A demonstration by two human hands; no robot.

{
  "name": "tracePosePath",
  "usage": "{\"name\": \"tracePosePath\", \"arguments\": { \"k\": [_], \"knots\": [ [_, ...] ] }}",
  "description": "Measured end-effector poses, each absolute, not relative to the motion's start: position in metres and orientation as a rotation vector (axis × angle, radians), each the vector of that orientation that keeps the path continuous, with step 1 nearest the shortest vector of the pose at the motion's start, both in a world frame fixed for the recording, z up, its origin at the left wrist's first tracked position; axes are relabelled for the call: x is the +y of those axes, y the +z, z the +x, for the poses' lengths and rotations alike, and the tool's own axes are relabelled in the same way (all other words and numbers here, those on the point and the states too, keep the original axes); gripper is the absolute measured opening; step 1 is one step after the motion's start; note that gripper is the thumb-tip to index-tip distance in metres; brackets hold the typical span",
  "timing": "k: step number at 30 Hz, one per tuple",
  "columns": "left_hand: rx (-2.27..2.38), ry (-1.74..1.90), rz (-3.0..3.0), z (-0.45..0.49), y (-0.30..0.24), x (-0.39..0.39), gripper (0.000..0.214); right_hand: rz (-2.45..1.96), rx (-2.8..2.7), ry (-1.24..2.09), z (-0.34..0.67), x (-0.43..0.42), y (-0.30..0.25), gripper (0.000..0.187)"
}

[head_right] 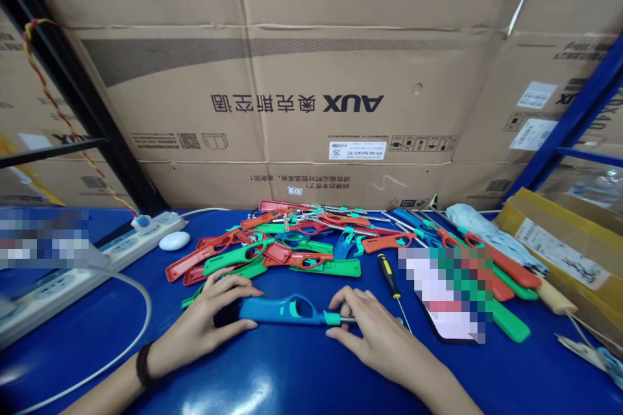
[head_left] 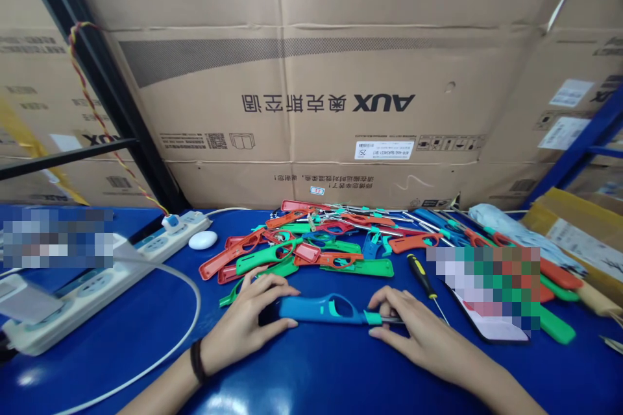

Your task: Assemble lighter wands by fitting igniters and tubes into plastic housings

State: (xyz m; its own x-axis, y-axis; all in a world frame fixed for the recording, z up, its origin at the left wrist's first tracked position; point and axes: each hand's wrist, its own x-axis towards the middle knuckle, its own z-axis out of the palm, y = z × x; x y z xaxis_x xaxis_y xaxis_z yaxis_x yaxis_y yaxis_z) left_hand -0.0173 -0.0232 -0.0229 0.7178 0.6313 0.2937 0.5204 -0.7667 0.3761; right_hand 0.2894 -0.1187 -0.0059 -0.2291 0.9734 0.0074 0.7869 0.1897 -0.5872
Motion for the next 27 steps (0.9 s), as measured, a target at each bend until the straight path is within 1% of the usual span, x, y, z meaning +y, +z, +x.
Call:
{"name": "tracePosePath", "arguments": {
  "k": [3, 10, 14, 19, 27],
  "knots": [
    [0.875, 0.54, 2.737, -0.018, -0.021, -0.022, 0.036, -1.604, -2.155, 0.619, 0.289, -0.116, -0.005, 0.01],
    [0.8, 0.488, 2.785, -0.017, -0.017, -0.022, 0.033, -1.469, -2.296, 0.332, 0.288, -0.113, -0.012, 0.012],
    [0.756, 0.507, 2.806, -0.014, -0.015, -0.023, 0.033, -1.353, -2.289, 0.246, 0.287, -0.115, -0.021, 0.013],
    [0.741, 0.487, 2.792, -0.011, -0.011, -0.024, 0.032, -1.312, -2.284, 0.275, 0.286, -0.113, -0.025, 0.013],
    [0.669, 0.479, 2.766, -0.012, -0.009, -0.023, 0.034, -1.273, -2.256, 0.367, 0.28, -0.115, -0.023, 0.009]
  ]
}}
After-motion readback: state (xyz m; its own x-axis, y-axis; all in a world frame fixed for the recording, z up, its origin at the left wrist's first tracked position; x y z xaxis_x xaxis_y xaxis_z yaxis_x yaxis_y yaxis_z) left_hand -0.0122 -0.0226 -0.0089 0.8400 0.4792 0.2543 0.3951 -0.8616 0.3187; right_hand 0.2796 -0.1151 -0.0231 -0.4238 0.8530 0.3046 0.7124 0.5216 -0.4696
